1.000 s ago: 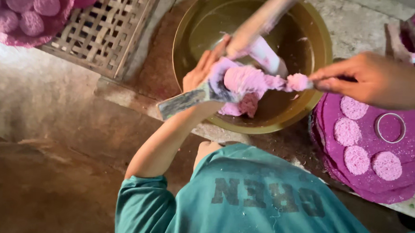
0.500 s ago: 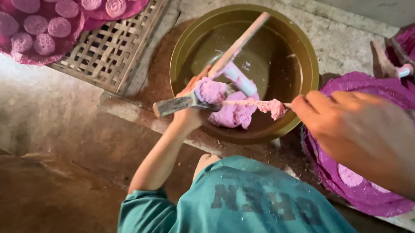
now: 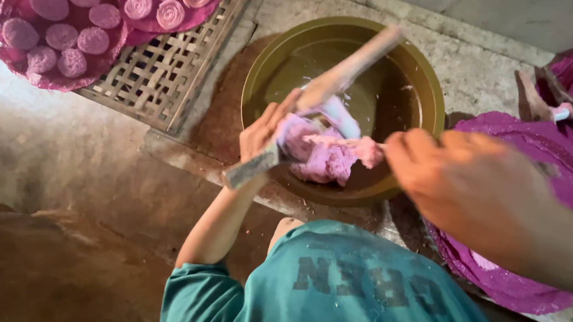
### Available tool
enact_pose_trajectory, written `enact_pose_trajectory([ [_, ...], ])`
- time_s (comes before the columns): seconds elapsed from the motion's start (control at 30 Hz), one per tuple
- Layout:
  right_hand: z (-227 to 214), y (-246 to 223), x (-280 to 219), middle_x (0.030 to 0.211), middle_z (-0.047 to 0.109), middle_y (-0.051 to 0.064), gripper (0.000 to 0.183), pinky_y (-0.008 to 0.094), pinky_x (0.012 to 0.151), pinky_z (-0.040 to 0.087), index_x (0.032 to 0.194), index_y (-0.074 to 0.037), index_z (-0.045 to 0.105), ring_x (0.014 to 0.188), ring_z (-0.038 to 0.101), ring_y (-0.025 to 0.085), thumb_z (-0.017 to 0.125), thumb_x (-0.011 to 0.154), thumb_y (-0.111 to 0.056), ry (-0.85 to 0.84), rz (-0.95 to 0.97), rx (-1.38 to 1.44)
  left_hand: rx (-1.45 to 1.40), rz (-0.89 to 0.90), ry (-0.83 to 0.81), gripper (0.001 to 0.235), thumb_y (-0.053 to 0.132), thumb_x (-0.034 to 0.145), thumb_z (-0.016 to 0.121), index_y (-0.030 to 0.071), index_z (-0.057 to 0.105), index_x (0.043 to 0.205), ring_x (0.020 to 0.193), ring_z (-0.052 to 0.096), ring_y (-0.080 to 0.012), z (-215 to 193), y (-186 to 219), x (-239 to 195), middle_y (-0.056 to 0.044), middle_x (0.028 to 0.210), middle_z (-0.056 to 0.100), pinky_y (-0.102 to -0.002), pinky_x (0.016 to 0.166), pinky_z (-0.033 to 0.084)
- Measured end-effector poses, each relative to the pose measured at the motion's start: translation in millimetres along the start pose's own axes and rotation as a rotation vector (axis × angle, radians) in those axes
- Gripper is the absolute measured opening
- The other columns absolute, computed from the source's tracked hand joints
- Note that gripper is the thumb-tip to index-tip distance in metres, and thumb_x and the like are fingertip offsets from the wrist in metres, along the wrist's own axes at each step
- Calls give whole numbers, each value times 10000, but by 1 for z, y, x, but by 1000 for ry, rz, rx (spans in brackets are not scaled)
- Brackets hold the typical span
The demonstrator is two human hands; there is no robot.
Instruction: The person scoops pink dough from a large bowl using a wooden stick and places it into a circular metal mold on a pink mat. They press the dough into the mold with a wooden tool to form round discs, then remove the discs and arrange them on the mat. The process is repeated multiple times.
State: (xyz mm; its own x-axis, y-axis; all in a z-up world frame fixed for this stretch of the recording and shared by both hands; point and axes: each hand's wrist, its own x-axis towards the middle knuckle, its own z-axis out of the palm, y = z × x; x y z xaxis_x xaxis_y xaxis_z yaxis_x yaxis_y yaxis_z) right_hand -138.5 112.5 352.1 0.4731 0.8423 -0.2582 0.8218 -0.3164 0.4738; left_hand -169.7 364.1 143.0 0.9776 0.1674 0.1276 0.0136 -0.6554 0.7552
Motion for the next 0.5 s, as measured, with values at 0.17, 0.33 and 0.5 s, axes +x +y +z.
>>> enact_pose_trajectory([
  [0.17, 41, -44, 59, 708, 617, 42, 102, 307, 461, 522, 886, -85, 630, 561, 675, 185, 597, 854, -177, 205, -59, -50, 190, 257, 65, 819, 417, 823, 744, 238, 409, 1548, 1116, 674, -286, 22, 13, 8, -58, 1353, 654, -375, 831, 587],
  [0.33, 42, -31, 39, 771, 635, 86, 128, 359, 486, 550, 936, -73, 635, 592, 692, 236, 600, 826, -129, 184, -59, 253, -83, -463, -219, 731, 349, 873, 704, 320, 441, 1555, 1000, 737, -169, 15, 14, 7, -23, 1191, 745, -306, 865, 599],
  [0.5, 25, 20, 9, 785, 614, 14, 135, 329, 483, 532, 1012, -161, 654, 641, 681, 176, 584, 900, -133, 144, 49, 100, -129, 165, 154, 782, 243, 832, 829, 148, 470, 1520, 1187, 680, -169, -19, -7, 5, -71, 1424, 618, -279, 999, 550],
])
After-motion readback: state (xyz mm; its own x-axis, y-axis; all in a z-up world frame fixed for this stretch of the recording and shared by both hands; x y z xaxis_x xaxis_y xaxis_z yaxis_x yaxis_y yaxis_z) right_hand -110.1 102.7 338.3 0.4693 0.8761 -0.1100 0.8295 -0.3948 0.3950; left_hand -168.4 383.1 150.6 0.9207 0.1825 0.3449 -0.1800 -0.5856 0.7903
